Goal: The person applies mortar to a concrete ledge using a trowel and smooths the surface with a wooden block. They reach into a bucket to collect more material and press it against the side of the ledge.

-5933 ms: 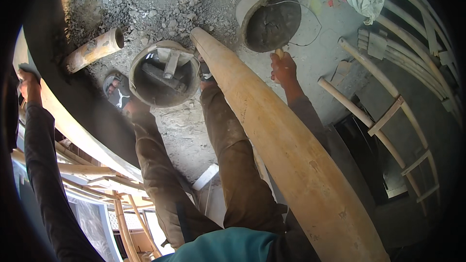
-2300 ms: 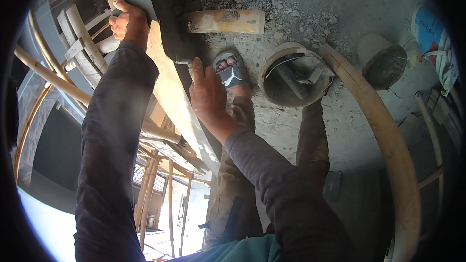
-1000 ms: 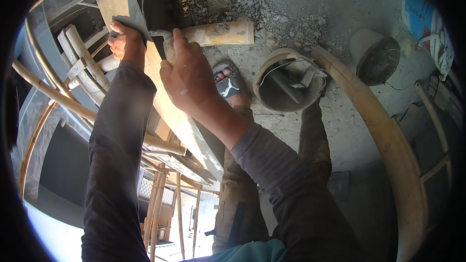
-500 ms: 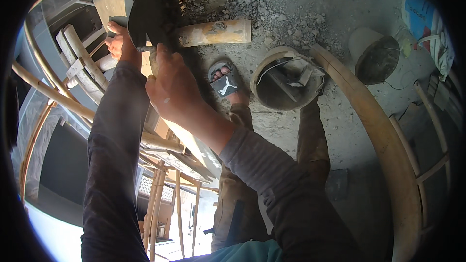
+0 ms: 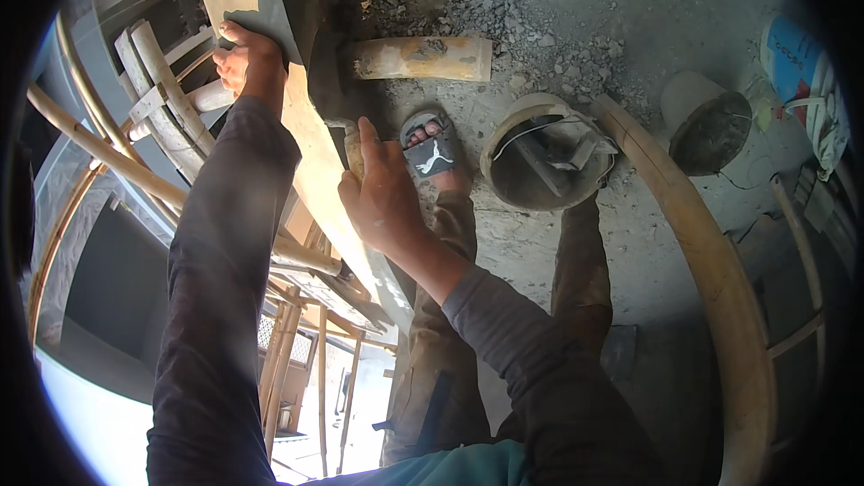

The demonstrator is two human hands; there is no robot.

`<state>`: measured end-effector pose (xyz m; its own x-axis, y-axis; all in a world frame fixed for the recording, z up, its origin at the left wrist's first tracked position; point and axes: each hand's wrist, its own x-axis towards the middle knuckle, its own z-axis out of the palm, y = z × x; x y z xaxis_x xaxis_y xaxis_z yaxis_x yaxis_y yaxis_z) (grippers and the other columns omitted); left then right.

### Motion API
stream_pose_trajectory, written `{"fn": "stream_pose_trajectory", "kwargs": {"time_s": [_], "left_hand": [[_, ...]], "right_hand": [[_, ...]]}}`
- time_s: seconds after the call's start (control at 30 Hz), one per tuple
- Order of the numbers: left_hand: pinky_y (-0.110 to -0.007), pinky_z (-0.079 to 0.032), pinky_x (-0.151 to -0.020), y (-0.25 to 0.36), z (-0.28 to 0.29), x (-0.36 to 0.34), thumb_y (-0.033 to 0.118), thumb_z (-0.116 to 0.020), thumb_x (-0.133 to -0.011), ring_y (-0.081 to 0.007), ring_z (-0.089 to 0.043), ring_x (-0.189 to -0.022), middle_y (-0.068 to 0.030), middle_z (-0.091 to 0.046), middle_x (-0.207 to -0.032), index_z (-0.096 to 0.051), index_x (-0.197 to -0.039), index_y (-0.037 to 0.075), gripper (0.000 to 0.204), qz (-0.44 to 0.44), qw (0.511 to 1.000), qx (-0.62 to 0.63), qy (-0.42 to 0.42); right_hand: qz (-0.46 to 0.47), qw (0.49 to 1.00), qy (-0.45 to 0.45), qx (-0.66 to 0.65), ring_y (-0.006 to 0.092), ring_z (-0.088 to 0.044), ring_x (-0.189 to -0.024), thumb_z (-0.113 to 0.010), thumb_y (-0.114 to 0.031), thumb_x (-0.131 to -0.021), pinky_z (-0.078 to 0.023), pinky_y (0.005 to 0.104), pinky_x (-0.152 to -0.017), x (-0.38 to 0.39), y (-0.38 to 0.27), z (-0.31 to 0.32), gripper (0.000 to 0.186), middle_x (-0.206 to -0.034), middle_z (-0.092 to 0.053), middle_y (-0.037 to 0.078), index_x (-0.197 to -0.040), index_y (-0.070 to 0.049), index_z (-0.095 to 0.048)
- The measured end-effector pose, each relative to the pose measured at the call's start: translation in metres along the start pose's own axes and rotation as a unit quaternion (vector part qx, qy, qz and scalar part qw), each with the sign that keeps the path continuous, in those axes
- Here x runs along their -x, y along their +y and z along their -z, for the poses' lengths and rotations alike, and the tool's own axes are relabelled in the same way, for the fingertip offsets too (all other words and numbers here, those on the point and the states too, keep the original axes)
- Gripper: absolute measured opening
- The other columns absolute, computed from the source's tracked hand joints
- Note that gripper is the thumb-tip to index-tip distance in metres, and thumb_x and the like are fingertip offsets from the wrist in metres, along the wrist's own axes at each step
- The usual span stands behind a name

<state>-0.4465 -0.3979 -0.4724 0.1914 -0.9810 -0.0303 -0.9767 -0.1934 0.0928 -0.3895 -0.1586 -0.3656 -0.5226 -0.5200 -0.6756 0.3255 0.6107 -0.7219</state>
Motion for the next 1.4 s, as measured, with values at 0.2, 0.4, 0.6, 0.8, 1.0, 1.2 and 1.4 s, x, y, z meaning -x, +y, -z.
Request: {"fn": "stream_pose_trajectory", "kwargs": {"time_s": [0.2, 0.4, 0.6, 0.8, 1.0, 1.2, 1.4], "left_hand": [[-0.049, -0.037, -0.110, 0.004, 0.004, 0.009, 0.068, -0.033, -0.096, -0.0329, -0.050, -0.132, -0.0157, -0.059, -0.136, -0.053, -0.137, 0.003, 0.079, -0.008, 1.000, 0.017, -0.025], [-0.048, -0.036, -0.111, 0.001, 0.005, 0.004, 0.068, -0.033, -0.096, -0.0327, -0.050, -0.132, -0.0152, -0.058, -0.137, -0.050, -0.141, 0.004, 0.079, -0.005, 1.000, 0.008, -0.027], [-0.048, -0.036, -0.111, 0.000, 0.002, 0.003, 0.068, -0.033, -0.096, -0.0320, -0.050, -0.132, -0.0143, -0.058, -0.138, -0.051, -0.140, 0.005, 0.079, -0.002, 1.000, 0.002, -0.005], [-0.047, -0.032, -0.110, 0.000, 0.004, 0.003, 0.066, -0.032, -0.097, -0.0325, -0.045, -0.133, -0.0181, -0.057, -0.134, -0.053, -0.135, 0.001, 0.077, -0.014, 0.999, 0.016, -0.039], [-0.051, -0.038, -0.109, 0.004, 0.003, 0.007, 0.069, -0.033, -0.096, -0.0337, -0.051, -0.130, -0.0154, -0.059, -0.136, -0.053, -0.134, 0.001, 0.080, -0.008, 1.000, 0.001, -0.018], [-0.048, -0.041, -0.108, -0.002, -0.002, 0.001, 0.068, -0.035, -0.096, -0.0351, -0.051, -0.130, -0.0173, -0.059, -0.135, -0.053, -0.135, 0.000, 0.080, -0.010, 1.000, 0.012, -0.009], [-0.046, -0.043, -0.107, -0.001, -0.003, -0.003, 0.068, -0.039, -0.094, -0.0364, -0.054, -0.126, -0.0190, -0.061, -0.131, -0.057, -0.131, -0.001, 0.080, -0.013, 0.999, 0.031, 0.010]], "right_hand": [[0.063, 0.998, 0.029, -0.013, 0.0415, -0.058, -0.097, -0.061, -0.012, -0.087, -0.049, 0.0480, -0.088, -0.014, 0.002, -0.011, 0.071, -0.108, -0.052, 0.026, -0.151, 0.003, -0.033], [-0.022, 0.998, -0.053, 0.018, 0.0401, -0.057, -0.096, -0.061, -0.016, -0.089, -0.048, 0.0463, -0.089, 0.051, 0.022, -0.019, 0.070, -0.106, -0.055, 0.027, -0.150, 0.005, -0.035], [-0.007, 0.997, -0.049, 0.056, 0.0407, -0.057, -0.097, -0.061, -0.020, -0.089, -0.047, 0.0472, -0.090, 0.063, 0.024, -0.006, 0.069, -0.107, -0.055, 0.029, -0.149, 0.005, -0.036], [0.020, 0.999, 0.000, 0.048, 0.0426, -0.058, -0.099, -0.062, -0.018, -0.091, -0.047, 0.0477, -0.090, -0.033, -0.032, 0.020, 0.068, -0.109, -0.056, 0.030, -0.149, 0.006, -0.036], [0.208, 0.953, -0.050, 0.216, 0.0399, -0.055, -0.088, -0.061, -0.012, -0.089, -0.047, 0.0444, -0.084, 0.004, 0.002, -0.008, 0.068, -0.109, -0.054, 0.035, -0.146, 0.013, -0.035], [-0.006, 0.991, -0.105, 0.083, 0.0399, -0.056, -0.089, -0.058, -0.017, -0.090, -0.047, 0.0458, -0.084, 0.091, 0.017, -0.005, 0.070, -0.106, -0.054, 0.035, -0.147, 0.015, -0.032], [-0.047, 0.996, -0.074, 0.005, 0.0388, -0.055, -0.093, -0.058, -0.017, -0.091, -0.046, 0.0455, -0.087, 0.045, -0.005, 0.011, 0.070, -0.104, -0.052, 0.028, -0.149, 0.012, -0.030]]}}
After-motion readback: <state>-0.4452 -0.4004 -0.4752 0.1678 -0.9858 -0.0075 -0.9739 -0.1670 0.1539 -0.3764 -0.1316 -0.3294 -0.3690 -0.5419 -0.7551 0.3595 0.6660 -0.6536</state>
